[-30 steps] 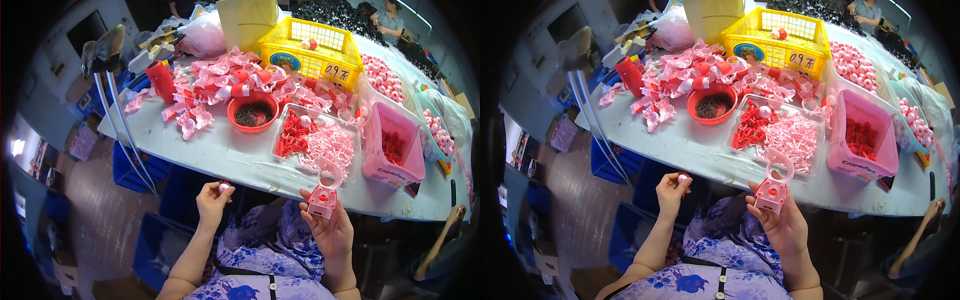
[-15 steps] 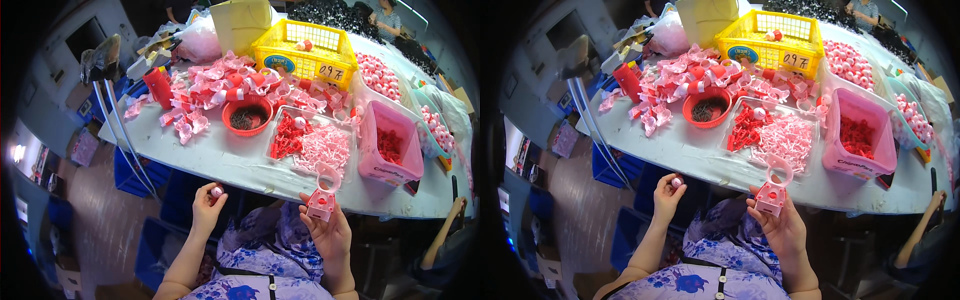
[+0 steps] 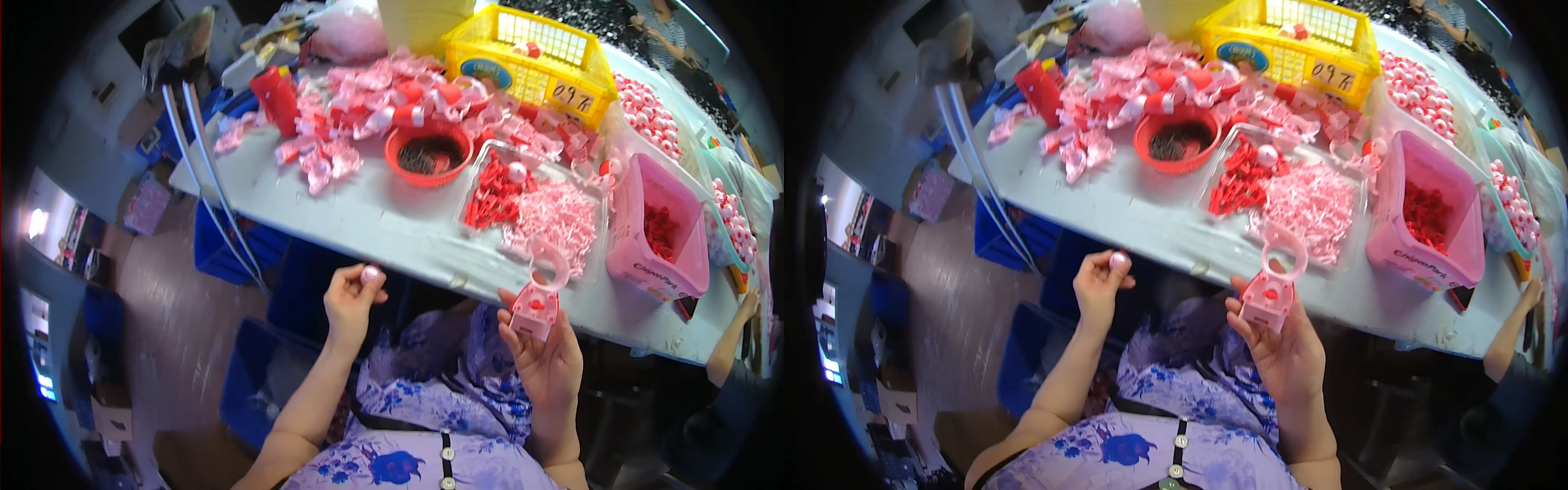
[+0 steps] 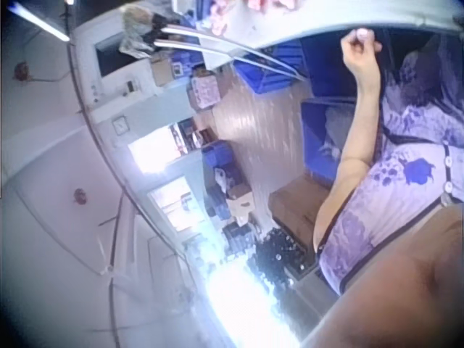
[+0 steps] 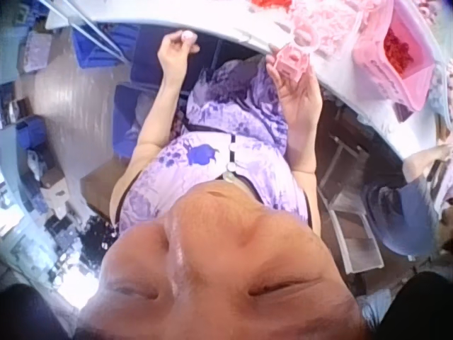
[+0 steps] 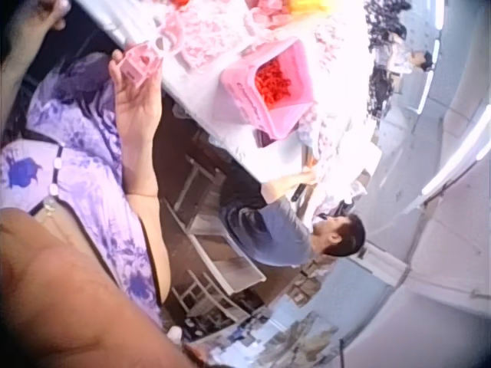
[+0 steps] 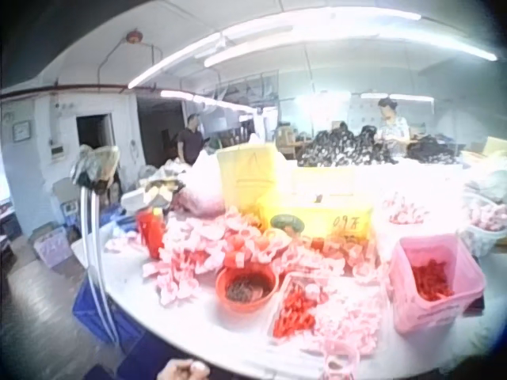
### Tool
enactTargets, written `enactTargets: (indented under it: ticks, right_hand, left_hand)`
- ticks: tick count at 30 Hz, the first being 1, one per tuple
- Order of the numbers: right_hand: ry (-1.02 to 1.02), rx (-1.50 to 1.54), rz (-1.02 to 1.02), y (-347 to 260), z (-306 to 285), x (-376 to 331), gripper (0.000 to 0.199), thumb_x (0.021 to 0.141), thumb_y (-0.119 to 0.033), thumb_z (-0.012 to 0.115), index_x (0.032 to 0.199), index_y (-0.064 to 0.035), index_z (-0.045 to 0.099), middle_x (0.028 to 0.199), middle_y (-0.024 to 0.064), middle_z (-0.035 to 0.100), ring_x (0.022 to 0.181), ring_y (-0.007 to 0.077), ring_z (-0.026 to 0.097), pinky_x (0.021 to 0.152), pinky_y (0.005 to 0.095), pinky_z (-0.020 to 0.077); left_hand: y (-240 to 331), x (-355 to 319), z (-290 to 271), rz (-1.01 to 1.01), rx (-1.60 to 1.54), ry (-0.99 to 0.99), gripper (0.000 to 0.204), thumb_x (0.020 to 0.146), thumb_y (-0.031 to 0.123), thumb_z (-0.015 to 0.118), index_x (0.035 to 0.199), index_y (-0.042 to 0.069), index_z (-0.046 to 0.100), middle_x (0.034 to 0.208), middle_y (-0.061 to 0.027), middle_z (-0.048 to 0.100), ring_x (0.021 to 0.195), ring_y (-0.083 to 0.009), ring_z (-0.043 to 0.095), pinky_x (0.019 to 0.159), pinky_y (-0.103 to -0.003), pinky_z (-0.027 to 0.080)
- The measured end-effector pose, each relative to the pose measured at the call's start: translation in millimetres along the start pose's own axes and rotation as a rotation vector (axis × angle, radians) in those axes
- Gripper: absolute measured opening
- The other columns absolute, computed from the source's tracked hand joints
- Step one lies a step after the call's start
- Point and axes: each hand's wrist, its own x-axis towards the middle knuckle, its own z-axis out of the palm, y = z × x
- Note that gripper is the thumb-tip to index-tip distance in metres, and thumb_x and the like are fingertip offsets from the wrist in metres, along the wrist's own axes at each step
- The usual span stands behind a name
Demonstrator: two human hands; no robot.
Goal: The person assembles small pink and white plastic toys at a workbench. They pick up a pink plastic frame, insert a white spherical head, and attach small red and white limbs. The person then places a red cylindrical body piece over the frame to complete the toy. This process is repeated multiple times with parts taken from nearby containers.
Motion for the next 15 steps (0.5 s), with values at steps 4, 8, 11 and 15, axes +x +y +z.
enactTargets:
  ticks: [4, 8, 11, 15]
  right_hand:
    - [-0.043, 0.049, 0.032, 1, -1, -7, 0.052, 0.104, -0.031, 0.031, 0.145, 0.0000, 0.027, 0.139, 0.0309, 0.040, 0.120, 0.0376, 0.053, 0.102, 0.0414, 0.0463]
    - [-0.049, -0.054, 0.020, -1, 1, -7, 0.051, 0.104, -0.031, 0.029, 0.147, -0.0029, 0.025, 0.140, 0.0290, 0.039, 0.124, 0.0357, 0.050, 0.105, 0.0416, 0.0431]
    - [-0.055, -0.043, 0.039, -2, 7, -8, 0.050, 0.104, -0.031, 0.032, 0.147, -0.0059, 0.027, 0.139, 0.0266, 0.042, 0.124, 0.0350, 0.050, 0.106, 0.0420, 0.0418]
    - [-0.026, -0.022, 0.045, -4, 1, -12, 0.051, 0.103, -0.032, 0.036, 0.144, -0.0038, 0.030, 0.137, 0.0249, 0.044, 0.121, 0.0342, 0.052, 0.105, 0.0416, 0.0429]
  left_hand:
    - [21, 14, -14, -0.238, -0.109, -0.144, 0.022, 0.091, 0.010, 0.063, 0.108, -0.003, 0.057, 0.095, -0.0136, 0.066, 0.072, -0.0163, 0.067, 0.066, -0.027, 0.057]
    - [67, 11, 4, -0.086, -0.274, -0.390, 0.026, 0.089, 0.007, 0.064, 0.112, 0.001, 0.054, 0.111, -0.0195, 0.064, 0.092, -0.0205, 0.067, 0.080, -0.029, 0.056]
    - [80, 5, 34, 0.020, -0.297, -0.483, 0.032, 0.085, 0.005, 0.069, 0.111, 0.002, 0.051, 0.116, -0.0204, 0.061, 0.096, -0.0235, 0.066, 0.086, -0.033, 0.055]
    - [82, 6, 66, 0.041, -0.371, -0.554, 0.035, 0.082, -0.002, 0.071, 0.109, 0.002, 0.049, 0.114, -0.0175, 0.059, 0.100, -0.0259, 0.065, 0.090, -0.038, 0.055]
